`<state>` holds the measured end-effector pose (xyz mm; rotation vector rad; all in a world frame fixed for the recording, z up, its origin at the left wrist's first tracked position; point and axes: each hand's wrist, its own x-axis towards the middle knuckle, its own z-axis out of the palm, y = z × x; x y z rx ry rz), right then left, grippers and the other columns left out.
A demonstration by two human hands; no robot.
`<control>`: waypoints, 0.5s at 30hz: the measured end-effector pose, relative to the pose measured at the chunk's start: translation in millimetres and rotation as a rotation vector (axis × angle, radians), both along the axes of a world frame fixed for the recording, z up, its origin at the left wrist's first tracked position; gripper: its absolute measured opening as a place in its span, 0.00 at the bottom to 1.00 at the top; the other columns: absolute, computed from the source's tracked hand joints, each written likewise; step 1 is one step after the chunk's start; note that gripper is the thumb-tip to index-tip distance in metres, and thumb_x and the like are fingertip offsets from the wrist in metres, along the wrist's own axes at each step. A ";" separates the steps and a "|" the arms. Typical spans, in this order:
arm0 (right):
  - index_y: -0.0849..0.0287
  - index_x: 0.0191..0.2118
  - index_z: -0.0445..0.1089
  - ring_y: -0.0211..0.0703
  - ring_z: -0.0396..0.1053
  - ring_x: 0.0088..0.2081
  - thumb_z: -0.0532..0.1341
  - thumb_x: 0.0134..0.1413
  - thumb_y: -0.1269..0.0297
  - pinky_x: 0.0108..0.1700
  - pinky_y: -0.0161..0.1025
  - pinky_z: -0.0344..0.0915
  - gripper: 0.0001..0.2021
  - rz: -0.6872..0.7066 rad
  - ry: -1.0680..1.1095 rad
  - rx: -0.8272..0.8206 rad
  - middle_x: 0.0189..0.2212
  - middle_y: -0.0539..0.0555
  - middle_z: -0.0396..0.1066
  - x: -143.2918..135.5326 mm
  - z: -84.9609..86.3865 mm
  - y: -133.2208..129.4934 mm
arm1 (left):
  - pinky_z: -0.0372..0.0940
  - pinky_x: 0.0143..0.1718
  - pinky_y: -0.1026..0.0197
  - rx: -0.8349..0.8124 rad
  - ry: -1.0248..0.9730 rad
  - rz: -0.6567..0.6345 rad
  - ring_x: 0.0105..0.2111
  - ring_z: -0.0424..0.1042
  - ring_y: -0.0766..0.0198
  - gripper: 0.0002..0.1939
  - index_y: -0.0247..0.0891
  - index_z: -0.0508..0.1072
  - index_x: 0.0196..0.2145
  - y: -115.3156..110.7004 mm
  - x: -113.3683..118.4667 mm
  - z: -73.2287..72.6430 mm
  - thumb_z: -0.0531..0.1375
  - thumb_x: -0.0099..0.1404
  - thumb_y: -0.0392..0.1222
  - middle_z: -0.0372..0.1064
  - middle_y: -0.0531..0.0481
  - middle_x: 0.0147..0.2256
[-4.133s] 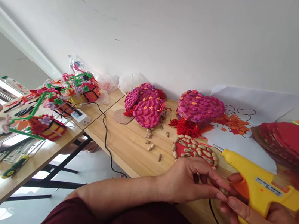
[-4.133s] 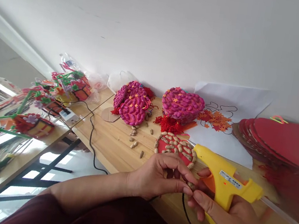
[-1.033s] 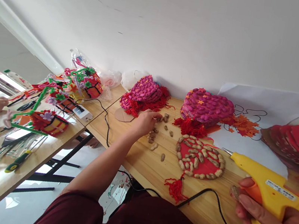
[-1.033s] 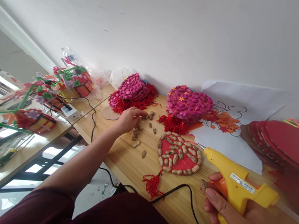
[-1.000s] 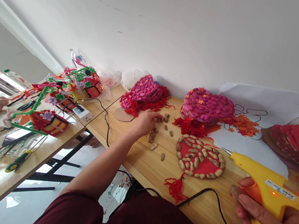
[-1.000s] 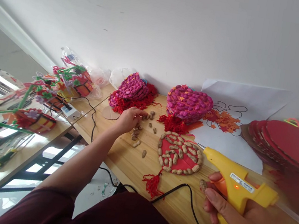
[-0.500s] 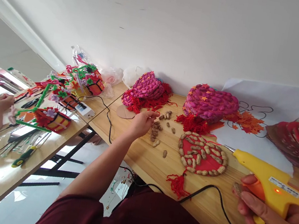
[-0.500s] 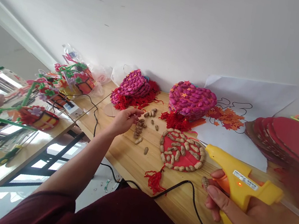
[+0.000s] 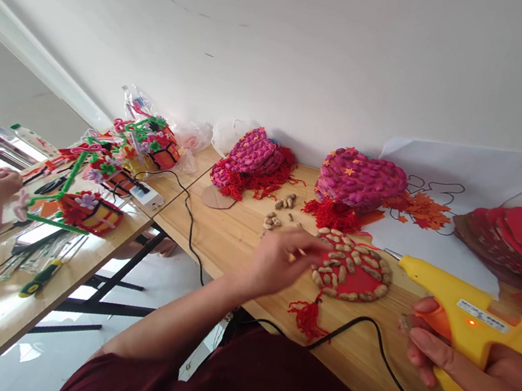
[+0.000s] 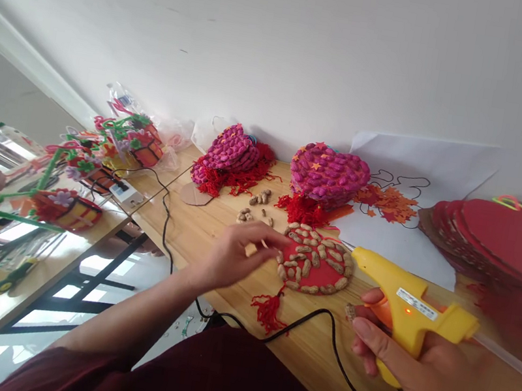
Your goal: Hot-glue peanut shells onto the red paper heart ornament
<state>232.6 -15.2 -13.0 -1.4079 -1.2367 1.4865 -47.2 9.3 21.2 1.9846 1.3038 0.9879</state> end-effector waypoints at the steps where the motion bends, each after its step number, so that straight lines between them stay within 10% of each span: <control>1: 0.49 0.33 0.72 0.45 0.67 0.19 0.70 0.45 0.51 0.19 0.42 0.64 0.12 0.071 0.010 -0.041 0.20 0.55 0.70 -1.2 5.0 -1.3 | 0.69 0.38 0.64 0.007 -0.031 -0.108 0.35 0.74 0.64 0.12 0.38 0.78 0.46 -4.8 14.0 0.1 0.61 0.66 0.41 0.77 0.44 0.42; 7: 0.55 0.39 0.68 0.38 0.63 0.22 0.70 0.47 0.54 0.23 0.36 0.61 0.16 0.028 0.139 -0.033 0.23 0.48 0.68 -10.9 26.7 -11.1 | 0.68 0.43 0.62 0.012 -0.038 -0.330 0.39 0.74 0.62 0.08 0.35 0.78 0.42 -11.5 67.6 -6.5 0.61 0.66 0.38 0.76 0.44 0.37; 15: 0.53 0.36 0.70 0.37 0.64 0.21 0.68 0.51 0.56 0.24 0.36 0.63 0.10 0.096 0.195 -0.040 0.22 0.48 0.70 -5.8 25.5 -7.6 | 0.69 0.40 0.61 -0.592 -0.720 -0.276 0.34 0.75 0.63 0.13 0.33 0.78 0.36 -11.3 87.1 -21.0 0.72 0.53 0.41 0.76 0.49 0.31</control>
